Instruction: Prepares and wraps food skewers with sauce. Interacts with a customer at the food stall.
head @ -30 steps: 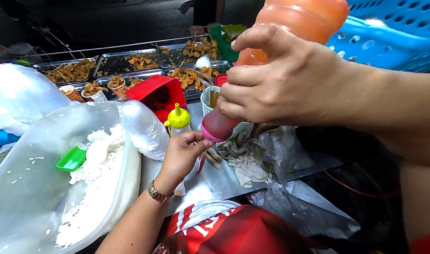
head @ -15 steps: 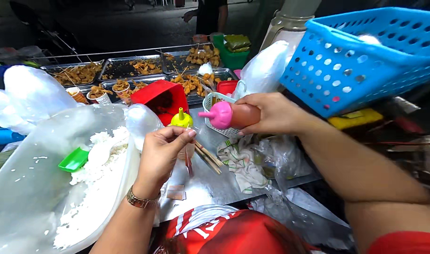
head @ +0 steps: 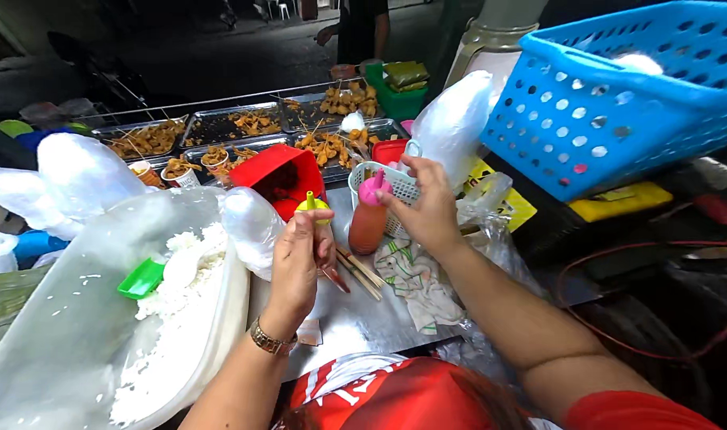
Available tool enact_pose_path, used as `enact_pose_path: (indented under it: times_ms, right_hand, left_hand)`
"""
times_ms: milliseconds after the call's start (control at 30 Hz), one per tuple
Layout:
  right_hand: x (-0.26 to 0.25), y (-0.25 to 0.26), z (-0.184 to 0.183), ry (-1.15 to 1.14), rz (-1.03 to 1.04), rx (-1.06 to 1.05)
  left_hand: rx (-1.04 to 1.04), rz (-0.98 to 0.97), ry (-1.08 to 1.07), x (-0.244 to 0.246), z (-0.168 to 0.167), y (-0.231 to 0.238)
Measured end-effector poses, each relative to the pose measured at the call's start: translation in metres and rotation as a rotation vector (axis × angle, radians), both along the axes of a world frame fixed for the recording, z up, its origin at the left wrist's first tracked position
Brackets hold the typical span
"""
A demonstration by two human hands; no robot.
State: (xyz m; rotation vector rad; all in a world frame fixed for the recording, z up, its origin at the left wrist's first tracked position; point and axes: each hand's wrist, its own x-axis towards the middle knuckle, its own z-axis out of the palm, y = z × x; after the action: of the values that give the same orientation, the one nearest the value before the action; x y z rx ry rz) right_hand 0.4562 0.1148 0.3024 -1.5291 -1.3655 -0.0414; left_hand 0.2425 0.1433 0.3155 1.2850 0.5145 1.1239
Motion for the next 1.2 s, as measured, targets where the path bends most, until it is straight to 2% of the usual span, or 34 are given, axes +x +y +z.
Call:
enact_pose_path:
  times_ms: [67,100,167,233,300,367,500,700,800,900,967,1033,1133,1200]
  right_hand:
    - [-0.015,-0.013,0.002,-0.087,0.065,0.237]
    - [-0.025,-0.018,0.002,-0.075,0.167,0.261]
    - [-0.045,-0.022,-0.002,0.078,0.402,0.133]
    - [-0.061,-0.019,-0.006,0.291,0.527,0.054]
    - [-0.07,-0.016,-0.007,0.421,0.526,0.104]
    - [-0.074,-0.015,-0.005,0.457,0.532,0.153]
    - [-0.069,-0.019,0.006,0.452,0.529,0.208]
    - [-0.046,-0.019,0.024,0.498,0.528,0.295]
    - [-0.046,-0.019,0.025,0.604,0.529,0.321]
    - [-0.049,-0.013,0.006,0.696,0.624,0.294]
    - [-0.054,-0.016,-0.018,0.669,0.754,0.152]
    - [-0.07,-0.023,-0.043,0.691,0.799,-0.009]
    - [-0.079,-0.032,-0.068,0.637,0.692,-0.036]
    - [-0.07,-0.034,-0.067,0.648,0.684,-0.059]
  left_hand:
    - [0.006,-0.056,0.014,0.005,-0.001,0.001]
    - [0.016,-0.081,0.026,0.008,-0.001,0.0]
    - [0.043,-0.101,0.079,0.014,0.0,-0.005]
    - [0.109,-0.057,0.172,0.019,-0.004,-0.01]
    - [0.242,-0.005,0.275,0.019,-0.013,-0.012]
    - [0.336,0.019,0.271,0.017,-0.019,-0.013]
    - [0.337,-0.101,0.117,0.012,-0.023,-0.015]
    - [0.358,-0.219,0.128,0.003,-0.029,-0.012]
    - [0.262,-0.303,0.118,-0.005,-0.029,-0.009]
    - [0.089,-0.165,-0.003,-0.002,-0.029,-0.009]
    - [-0.027,-0.044,-0.173,0.005,-0.027,-0.01]
    - [-0.105,0.036,-0.262,0.01,-0.025,-0.01]
    - [-0.145,0.054,-0.192,0.008,-0.023,-0.007]
    - [-0.172,0.001,-0.125,0.002,-0.019,-0.004]
